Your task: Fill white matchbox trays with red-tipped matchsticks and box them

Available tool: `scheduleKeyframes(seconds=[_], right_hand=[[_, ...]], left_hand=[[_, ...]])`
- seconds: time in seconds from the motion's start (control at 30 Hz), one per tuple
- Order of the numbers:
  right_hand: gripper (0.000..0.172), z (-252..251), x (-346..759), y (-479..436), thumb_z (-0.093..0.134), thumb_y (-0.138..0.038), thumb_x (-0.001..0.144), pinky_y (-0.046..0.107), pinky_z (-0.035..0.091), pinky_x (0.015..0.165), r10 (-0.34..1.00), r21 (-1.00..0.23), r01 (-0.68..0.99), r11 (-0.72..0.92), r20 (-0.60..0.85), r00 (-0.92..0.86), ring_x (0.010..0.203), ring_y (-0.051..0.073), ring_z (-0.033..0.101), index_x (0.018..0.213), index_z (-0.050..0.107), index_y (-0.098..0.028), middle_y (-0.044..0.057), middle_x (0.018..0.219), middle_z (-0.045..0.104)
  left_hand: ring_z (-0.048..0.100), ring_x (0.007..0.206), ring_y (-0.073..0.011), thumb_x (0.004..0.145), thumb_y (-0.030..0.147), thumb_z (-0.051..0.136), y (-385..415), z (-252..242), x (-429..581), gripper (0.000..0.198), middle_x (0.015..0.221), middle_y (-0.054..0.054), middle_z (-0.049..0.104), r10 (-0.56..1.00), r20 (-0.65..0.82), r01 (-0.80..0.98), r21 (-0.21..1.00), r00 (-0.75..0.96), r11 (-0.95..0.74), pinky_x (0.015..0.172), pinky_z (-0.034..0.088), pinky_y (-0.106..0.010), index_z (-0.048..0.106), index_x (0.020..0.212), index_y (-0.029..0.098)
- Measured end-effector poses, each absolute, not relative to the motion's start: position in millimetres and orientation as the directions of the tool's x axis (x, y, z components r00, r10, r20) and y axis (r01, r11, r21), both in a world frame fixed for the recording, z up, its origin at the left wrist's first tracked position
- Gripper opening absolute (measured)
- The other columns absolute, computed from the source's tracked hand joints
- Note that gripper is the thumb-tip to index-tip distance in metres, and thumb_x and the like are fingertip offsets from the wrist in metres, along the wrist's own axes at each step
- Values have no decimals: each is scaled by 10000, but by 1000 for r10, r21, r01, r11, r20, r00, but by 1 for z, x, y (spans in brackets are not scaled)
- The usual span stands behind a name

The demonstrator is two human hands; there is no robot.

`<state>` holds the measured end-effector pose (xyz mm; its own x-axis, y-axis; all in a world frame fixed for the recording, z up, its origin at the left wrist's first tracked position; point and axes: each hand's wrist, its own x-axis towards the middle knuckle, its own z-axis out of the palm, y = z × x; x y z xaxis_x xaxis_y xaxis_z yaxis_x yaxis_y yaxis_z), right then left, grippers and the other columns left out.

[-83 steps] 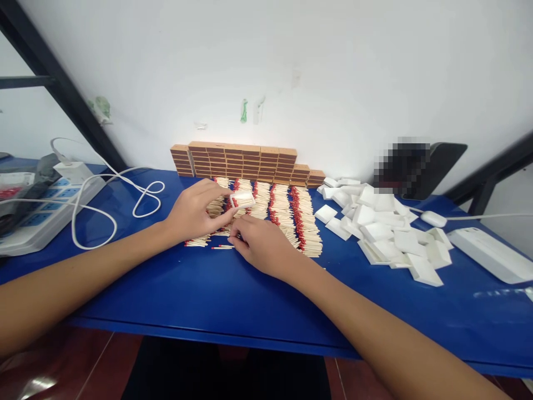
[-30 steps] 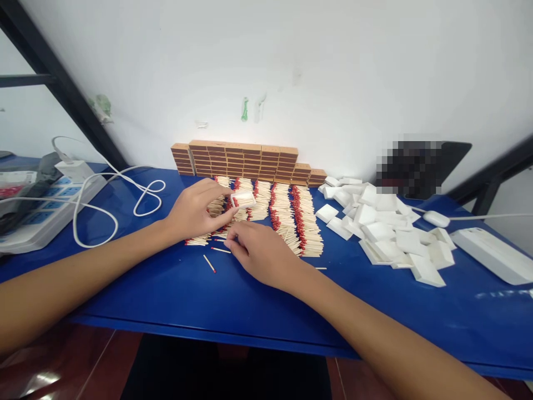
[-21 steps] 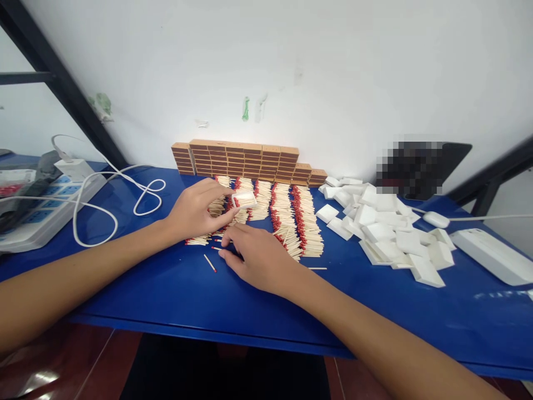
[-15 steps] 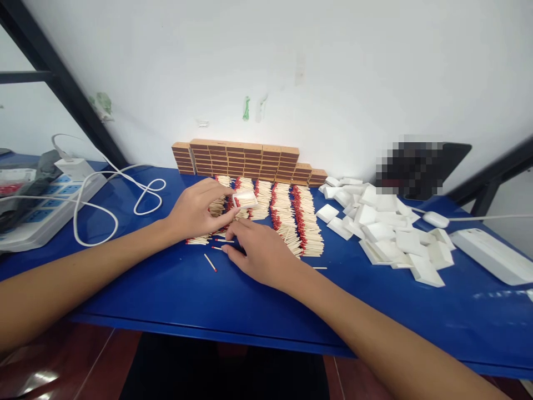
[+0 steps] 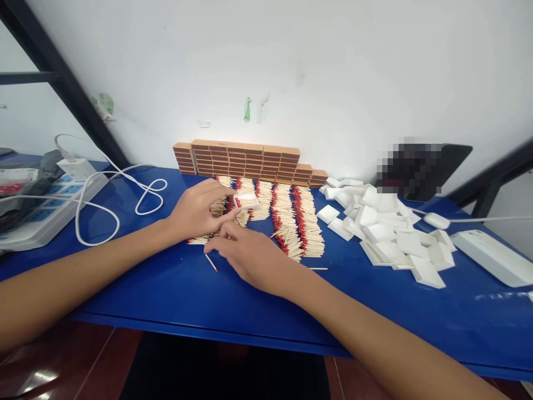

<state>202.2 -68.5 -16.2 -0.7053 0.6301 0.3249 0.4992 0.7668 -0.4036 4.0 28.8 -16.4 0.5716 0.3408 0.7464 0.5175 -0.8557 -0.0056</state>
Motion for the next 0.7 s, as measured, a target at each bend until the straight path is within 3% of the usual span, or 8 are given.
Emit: scheduleKeyframes(seconds=[0.1, 0.27, 0.37, 0.7], right_hand=[[302, -14, 201, -72, 464, -129, 1067, 284, 491, 752, 585, -393, 465, 793, 279, -761, 864, 152, 580, 1206, 701, -255, 62, 1126, 591], [111, -8, 202, -72, 583, -211, 1056, 302, 510, 832, 663, -441, 540, 717, 192, -724, 962, 172, 610, 1008, 683, -205, 50, 1063, 606], [114, -7, 203, -72, 620, -269, 1047, 308, 507, 829, 692, -461, 562, 687, 178, -700, 969, 182, 617, 963, 658, -200, 46, 1043, 627], [131, -24, 199, -62, 648, -93, 943, 309, 479, 746, 751, -423, 621, 660, 405, -522, 791, 165, 574, 867, 625, -197, 29, 902, 619]], left_hand=[[700, 890, -243, 964, 425, 673, 30, -17, 4, 323, 954, -99, 770, 345, 748, 523, -3, 567, -852, 808, 585, -383, 716, 1095, 133], [704, 901, -241, 954, 415, 679, 29, -17, 4, 306, 965, -97, 772, 357, 741, 523, 8, 569, -852, 816, 580, -381, 710, 1103, 149], [707, 886, -237, 952, 411, 677, 28, -16, 5, 297, 953, -92, 772, 360, 743, 526, 13, 565, -851, 804, 580, -376, 710, 1099, 154], [708, 910, -247, 957, 407, 668, 28, -15, 4, 309, 978, -109, 772, 352, 744, 528, -1, 568, -849, 822, 590, -382, 714, 1095, 135]])
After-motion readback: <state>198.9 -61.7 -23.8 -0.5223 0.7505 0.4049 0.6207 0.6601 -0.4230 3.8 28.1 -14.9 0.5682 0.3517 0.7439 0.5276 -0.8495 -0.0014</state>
